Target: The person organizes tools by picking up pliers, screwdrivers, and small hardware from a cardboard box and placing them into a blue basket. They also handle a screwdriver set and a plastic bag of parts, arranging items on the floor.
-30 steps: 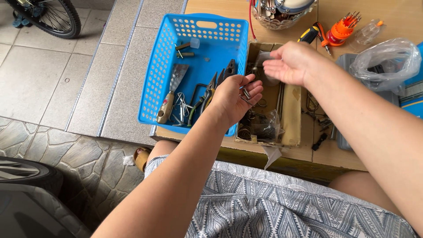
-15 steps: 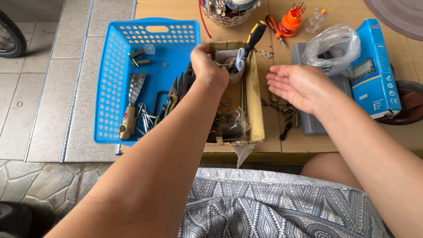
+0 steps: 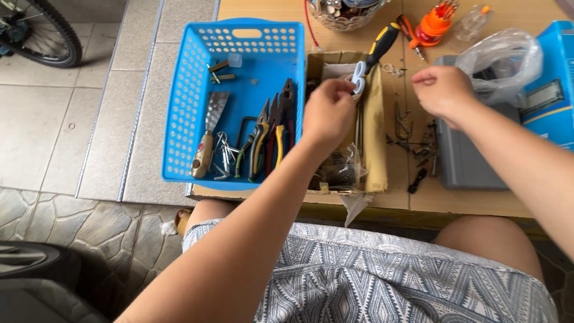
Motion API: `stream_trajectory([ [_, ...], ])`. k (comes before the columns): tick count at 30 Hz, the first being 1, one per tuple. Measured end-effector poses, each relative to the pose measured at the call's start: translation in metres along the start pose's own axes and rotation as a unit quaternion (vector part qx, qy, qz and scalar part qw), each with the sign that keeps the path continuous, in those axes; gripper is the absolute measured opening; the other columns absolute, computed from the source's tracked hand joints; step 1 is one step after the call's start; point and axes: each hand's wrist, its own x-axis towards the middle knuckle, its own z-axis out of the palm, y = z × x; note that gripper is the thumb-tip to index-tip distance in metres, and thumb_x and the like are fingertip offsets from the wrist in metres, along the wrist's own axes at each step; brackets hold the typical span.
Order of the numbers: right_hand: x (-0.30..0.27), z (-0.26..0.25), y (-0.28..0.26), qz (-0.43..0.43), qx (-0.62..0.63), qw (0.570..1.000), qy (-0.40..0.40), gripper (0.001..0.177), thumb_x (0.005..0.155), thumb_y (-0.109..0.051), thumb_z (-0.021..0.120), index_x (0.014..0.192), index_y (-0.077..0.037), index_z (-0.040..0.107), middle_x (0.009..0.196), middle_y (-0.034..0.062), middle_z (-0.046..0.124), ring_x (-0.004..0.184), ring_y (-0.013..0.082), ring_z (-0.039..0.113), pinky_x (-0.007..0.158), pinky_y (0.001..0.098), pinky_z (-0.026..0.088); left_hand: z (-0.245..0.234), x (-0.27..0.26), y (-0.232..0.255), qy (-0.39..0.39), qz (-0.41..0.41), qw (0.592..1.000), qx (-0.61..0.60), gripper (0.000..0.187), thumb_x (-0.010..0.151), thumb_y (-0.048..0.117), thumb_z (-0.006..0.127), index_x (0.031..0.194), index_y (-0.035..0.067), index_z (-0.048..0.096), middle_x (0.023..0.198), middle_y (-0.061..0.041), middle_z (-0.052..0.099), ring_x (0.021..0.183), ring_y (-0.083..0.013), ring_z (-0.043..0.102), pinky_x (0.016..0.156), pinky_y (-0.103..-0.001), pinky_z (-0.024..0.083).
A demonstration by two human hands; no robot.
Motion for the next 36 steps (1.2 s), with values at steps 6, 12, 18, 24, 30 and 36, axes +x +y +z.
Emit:
stream_trajectory([
  [6,0.081,0.021,0.039,-0.066,-0.176,0.982,0.015,0.023,0.089,-0.014,0.07,0.11,-0.011,0.08,0.103,0.0133,0.077,0.09,0.0241,0.072,0.085,0.0364,0.056,-0.014,-0.023,0.003,-0.066,0.065,0.988,0.121,0.027,0.085,0.012,0.056,0.104,0.006,0.075,0.099,-0.019,0.072,0.093,-0.0337,0.07,0.085,-0.043,0.055],
  [12,0.122,0.02,0.075,-0.13,-0.191,0.973,0.027,0.016,0.099,-0.015,0.067,0.106,-0.009,0.08,0.099,0.0156,0.076,0.09,0.0263,0.072,0.086,0.0375,0.056,-0.022,-0.029,-0.007,-0.099,0.036,0.984,0.144,0.027,0.085,0.013,0.054,0.102,0.008,0.074,0.099,-0.018,0.071,0.097,-0.0333,0.068,0.091,-0.043,0.054],
  [18,0.113,0.014,0.064,-0.19,-0.285,0.939,-0.015,0.018,0.094,-0.02,0.077,0.108,-0.009,0.08,0.098,0.0164,0.076,0.085,0.0311,0.07,0.081,0.0432,0.055,-0.019,-0.022,-0.012,-0.107,0.038,0.983,0.141,0.028,0.084,0.013,0.054,0.102,0.008,0.074,0.099,-0.017,0.072,0.098,-0.0329,0.069,0.091,-0.043,0.055],
  [24,0.111,0.015,0.053,-0.125,-0.22,0.967,0.022,0.015,0.104,-0.019,0.071,0.102,-0.006,0.078,0.095,0.0145,0.075,0.087,0.0263,0.071,0.084,0.0385,0.056,-0.013,-0.02,-0.015,-0.094,0.035,0.986,0.131,0.027,0.085,0.013,0.054,0.102,0.007,0.075,0.104,-0.019,0.07,0.099,-0.0351,0.068,0.092,-0.043,0.054],
  [30,0.116,0.019,0.069,-0.192,-0.19,0.963,0.0,0.017,0.093,-0.007,0.076,0.11,-0.005,0.077,0.096,0.0093,0.075,0.086,0.0193,0.07,0.08,0.0327,0.055,-0.013,-0.022,-0.016,-0.109,0.014,0.986,0.125,0.028,0.083,0.013,0.054,0.102,0.007,0.074,0.101,-0.018,0.072,0.096,-0.0336,0.07,0.09,-0.043,0.055],
  [36,0.123,0.022,0.078,-0.209,-0.174,0.96,0.073,0.016,0.093,-0.008,0.078,0.107,-0.001,0.074,0.098,0.0096,0.074,0.088,0.0196,0.07,0.079,0.0336,0.056,-0.012,-0.021,-0.015,-0.104,0.024,0.987,0.12,0.027,0.085,0.013,0.053,0.101,0.005,0.074,0.103,-0.019,0.072,0.097,-0.0341,0.07,0.09,-0.043,0.055],
])
